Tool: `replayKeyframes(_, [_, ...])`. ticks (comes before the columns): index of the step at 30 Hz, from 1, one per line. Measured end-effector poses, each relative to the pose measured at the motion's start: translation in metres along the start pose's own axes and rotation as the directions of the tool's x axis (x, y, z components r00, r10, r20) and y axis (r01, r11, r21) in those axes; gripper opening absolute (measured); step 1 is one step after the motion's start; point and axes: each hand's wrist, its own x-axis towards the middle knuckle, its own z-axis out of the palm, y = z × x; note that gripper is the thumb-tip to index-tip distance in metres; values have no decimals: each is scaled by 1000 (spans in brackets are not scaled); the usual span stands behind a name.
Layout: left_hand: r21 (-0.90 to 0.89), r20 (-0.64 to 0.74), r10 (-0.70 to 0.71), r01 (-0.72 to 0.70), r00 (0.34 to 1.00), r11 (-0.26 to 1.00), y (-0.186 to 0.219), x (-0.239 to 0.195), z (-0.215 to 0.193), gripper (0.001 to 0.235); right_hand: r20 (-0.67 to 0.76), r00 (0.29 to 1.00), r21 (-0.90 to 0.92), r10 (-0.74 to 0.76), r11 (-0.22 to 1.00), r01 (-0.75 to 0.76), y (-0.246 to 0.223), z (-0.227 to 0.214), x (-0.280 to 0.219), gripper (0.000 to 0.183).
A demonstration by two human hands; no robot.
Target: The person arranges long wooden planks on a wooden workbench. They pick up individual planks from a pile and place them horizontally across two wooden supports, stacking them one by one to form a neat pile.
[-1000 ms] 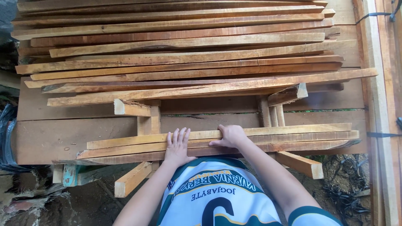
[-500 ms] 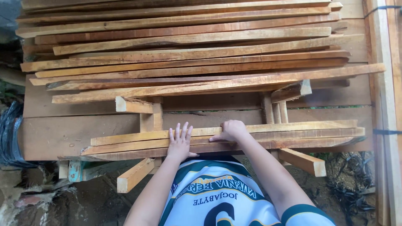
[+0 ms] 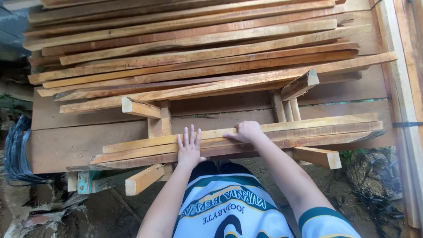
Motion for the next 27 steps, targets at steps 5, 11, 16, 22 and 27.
replayKeyframes(5, [10, 6, 24, -25, 1000, 1000, -6, 4, -3, 132, -22, 997, -61, -80, 995, 78, 13, 10, 0, 99])
replayKeyframes(11, [18, -75, 97, -96, 992, 995, -17, 5, 10, 136, -181, 946, -297, -270, 932, 209, 3, 21, -41, 138])
replayKeyframes(16, [26, -130, 118, -116, 984, 993, -20, -2, -9, 129, -229, 931, -362, -285, 912, 190, -1, 30, -35, 114])
replayKeyframes(22, [-23, -89, 83, -86, 993, 996, -37, -5, -7, 130, -257, 921, -348, -291, 918, 193, -17, 44, -21, 117])
replayKeyframes(27, [-21, -52, 16, -17, 999, 1000, -56, -5, 0, 130, -293, 910, -347, -293, 920, 184, -39, 49, -9, 120])
